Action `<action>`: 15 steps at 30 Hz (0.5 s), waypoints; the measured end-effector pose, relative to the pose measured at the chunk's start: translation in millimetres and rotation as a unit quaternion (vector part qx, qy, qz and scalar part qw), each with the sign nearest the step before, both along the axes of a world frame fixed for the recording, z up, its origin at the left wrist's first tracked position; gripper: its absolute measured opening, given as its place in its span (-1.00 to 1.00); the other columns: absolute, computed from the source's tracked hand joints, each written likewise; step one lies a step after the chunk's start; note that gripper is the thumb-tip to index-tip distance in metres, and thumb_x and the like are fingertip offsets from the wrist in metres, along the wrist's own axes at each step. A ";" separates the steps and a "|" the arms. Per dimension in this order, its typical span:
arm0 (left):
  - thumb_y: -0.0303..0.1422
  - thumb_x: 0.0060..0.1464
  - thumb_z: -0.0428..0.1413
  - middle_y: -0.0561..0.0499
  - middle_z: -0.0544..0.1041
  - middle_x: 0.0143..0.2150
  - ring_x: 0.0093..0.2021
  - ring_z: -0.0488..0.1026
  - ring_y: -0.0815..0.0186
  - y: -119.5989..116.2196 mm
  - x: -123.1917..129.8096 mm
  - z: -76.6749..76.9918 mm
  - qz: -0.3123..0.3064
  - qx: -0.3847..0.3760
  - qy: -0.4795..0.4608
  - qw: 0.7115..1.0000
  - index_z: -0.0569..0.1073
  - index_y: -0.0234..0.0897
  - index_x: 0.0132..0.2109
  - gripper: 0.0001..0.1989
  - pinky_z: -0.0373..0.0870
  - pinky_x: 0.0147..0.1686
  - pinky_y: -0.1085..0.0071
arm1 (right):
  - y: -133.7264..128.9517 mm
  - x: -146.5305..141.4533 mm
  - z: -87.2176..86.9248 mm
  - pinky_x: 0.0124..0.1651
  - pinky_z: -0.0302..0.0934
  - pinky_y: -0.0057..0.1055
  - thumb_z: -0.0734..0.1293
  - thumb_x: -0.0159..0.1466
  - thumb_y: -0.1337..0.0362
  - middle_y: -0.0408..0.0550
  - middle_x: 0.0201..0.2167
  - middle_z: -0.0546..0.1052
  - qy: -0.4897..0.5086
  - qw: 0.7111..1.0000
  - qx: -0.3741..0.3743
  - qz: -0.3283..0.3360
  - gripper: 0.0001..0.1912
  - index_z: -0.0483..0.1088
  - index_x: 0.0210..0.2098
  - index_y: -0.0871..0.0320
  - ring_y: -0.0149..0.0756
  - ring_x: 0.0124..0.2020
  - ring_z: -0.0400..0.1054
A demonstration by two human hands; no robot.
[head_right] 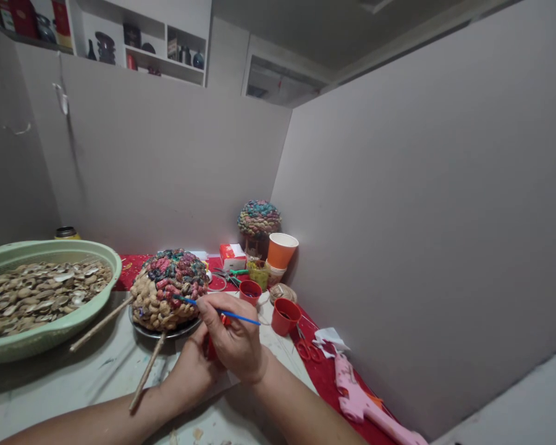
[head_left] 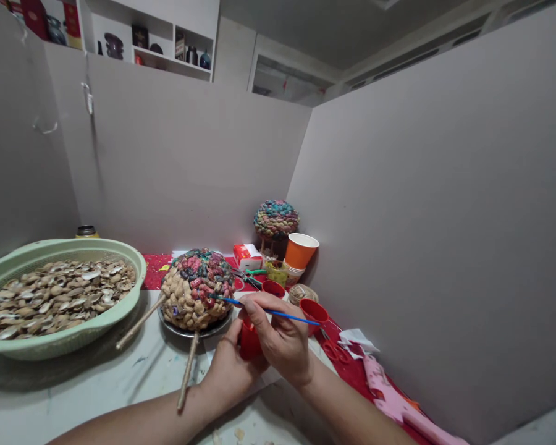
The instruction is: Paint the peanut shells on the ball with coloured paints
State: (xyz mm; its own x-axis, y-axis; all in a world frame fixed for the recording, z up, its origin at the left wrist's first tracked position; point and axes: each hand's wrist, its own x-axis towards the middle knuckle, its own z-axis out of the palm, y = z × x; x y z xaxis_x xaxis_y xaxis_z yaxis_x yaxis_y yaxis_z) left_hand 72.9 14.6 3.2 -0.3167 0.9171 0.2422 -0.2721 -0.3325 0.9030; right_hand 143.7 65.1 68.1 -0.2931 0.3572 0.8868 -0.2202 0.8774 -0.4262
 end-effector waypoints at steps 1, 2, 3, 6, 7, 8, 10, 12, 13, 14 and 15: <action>-0.56 -0.24 0.27 -0.07 0.67 -0.13 -0.11 0.56 0.12 0.2 -0.4 0.0 -0.001 0.002 0.004 1.000 0.47 -0.26 -0.07 -0.52 0.48 -0.08 0.27 | 0.2 -0.7 -0.7 -0.31 0.42 -0.38 0.34 0.31 0.39 -0.05 -0.44 0.64 0.002 1.000 -0.005 0.004 -0.86 0.56 -0.31 0.13 -0.28 -0.44 0.53; -0.56 -0.24 0.27 -0.07 0.67 -0.14 -0.12 0.56 0.11 0.3 -0.9 -0.2 0.000 0.002 0.010 1.000 0.48 -0.26 -0.09 -0.54 0.48 -0.08 0.26 | 0.6 -1.5 -1.3 -0.30 0.43 -0.38 0.34 0.30 0.40 -0.05 -0.43 0.65 0.002 1.000 -0.009 0.006 -0.86 0.57 -0.29 0.12 -0.28 -0.43 0.54; -0.55 -0.24 0.27 -0.06 0.67 -0.16 -0.14 0.56 0.11 0.3 -1.3 -0.5 0.004 0.001 0.016 1.000 0.48 -0.26 -0.11 -0.56 0.48 -0.09 0.26 | 1.2 -2.4 -2.0 -0.29 0.43 -0.38 0.35 0.30 0.40 -0.05 -0.42 0.65 0.001 1.000 -0.010 0.007 -0.86 0.57 -0.27 0.12 -0.28 -0.43 0.54; -0.54 -0.23 0.28 -0.06 0.67 -0.18 -0.15 0.56 0.11 -0.4 -2.3 -1.1 0.019 -0.009 0.036 0.999 0.48 -0.26 -0.13 -0.58 0.49 -0.12 0.28 | 4.0 -4.5 -3.7 -0.28 0.44 -0.39 0.35 0.30 0.39 -0.04 -0.39 0.66 -0.005 1.000 -0.008 0.003 -0.86 0.58 -0.26 0.12 -0.28 -0.42 0.55; -0.54 -0.23 0.28 -0.07 0.67 -0.17 -0.14 0.56 0.11 -0.7 -2.5 -1.0 0.022 -0.012 0.043 0.999 0.48 -0.26 -0.12 -0.58 0.49 -0.12 0.29 | 5.1 -4.8 -4.0 -0.28 0.44 -0.39 0.35 0.31 0.39 -0.04 -0.39 0.66 -0.007 1.000 -0.006 0.000 -0.86 0.58 -0.26 0.13 -0.28 -0.42 0.55; -0.54 -0.22 0.28 -0.07 0.66 -0.16 -0.13 0.56 0.10 -1.0 -2.7 -0.6 0.023 -0.016 0.049 0.998 0.48 -0.27 -0.12 -0.58 0.48 -0.12 0.28 | 6.0 -4.7 -4.0 -0.28 0.44 -0.39 0.34 0.31 0.39 -0.04 -0.40 0.66 -0.011 1.000 -0.004 -0.004 -0.86 0.58 -0.26 0.13 -0.29 -0.42 0.55; -0.55 -0.20 0.28 -0.09 0.66 -0.16 -0.13 0.55 0.09 -1.5 -3.0 0.9 0.019 -0.020 0.061 0.998 0.48 -0.30 -0.10 -0.58 0.48 -0.12 0.27 | 7.2 -3.4 -3.2 -0.27 0.43 -0.38 0.33 0.32 0.38 -0.05 -0.41 0.65 -0.019 1.000 0.001 -0.015 -0.86 0.57 -0.28 0.14 -0.29 -0.42 0.54; -0.55 -0.19 0.28 -0.12 0.66 -0.15 -0.13 0.55 0.09 -1.8 -3.1 2.7 0.011 -0.021 0.067 0.997 0.48 -0.34 -0.06 -0.55 0.47 -0.12 0.27 | 7.2 -1.0 -1.5 -0.28 0.42 -0.37 0.32 0.33 0.37 -0.05 -0.43 0.64 -0.025 0.999 0.010 -0.028 -0.85 0.55 -0.31 0.14 -0.29 -0.43 0.53; -0.55 -0.18 0.29 -0.12 0.66 -0.14 -0.13 0.55 0.10 -2.0 -3.1 3.4 0.009 -0.021 0.067 0.998 0.48 -0.36 -0.05 -0.55 0.46 -0.11 0.27 | 6.8 0.3 -0.4 -0.29 0.42 -0.37 0.31 0.33 0.37 -0.05 -0.44 0.64 -0.027 0.999 0.014 -0.034 -0.85 0.54 -0.32 0.15 -0.29 -0.43 0.53; -0.54 -0.17 0.29 -0.13 0.65 -0.13 -0.12 0.54 0.11 -2.3 -3.0 4.0 0.007 -0.020 0.064 0.998 0.48 -0.37 -0.04 -0.55 0.45 -0.10 0.27 | 6.2 1.5 0.6 -0.29 0.42 -0.37 0.31 0.33 0.38 -0.05 -0.45 0.63 -0.028 0.999 0.016 -0.038 -0.84 0.53 -0.34 0.15 -0.29 -0.44 0.53; -0.54 -0.17 0.29 -0.13 0.65 -0.13 -0.12 0.54 0.12 -2.7 -2.9 4.2 0.006 -0.019 0.059 0.998 0.47 -0.37 -0.04 -0.55 0.45 -0.09 0.28 | 5.4 2.4 1.5 -0.30 0.41 -0.37 0.30 0.33 0.38 -0.05 -0.46 0.63 -0.027 0.999 0.017 -0.041 -0.84 0.52 -0.34 0.15 -0.28 -0.44 0.52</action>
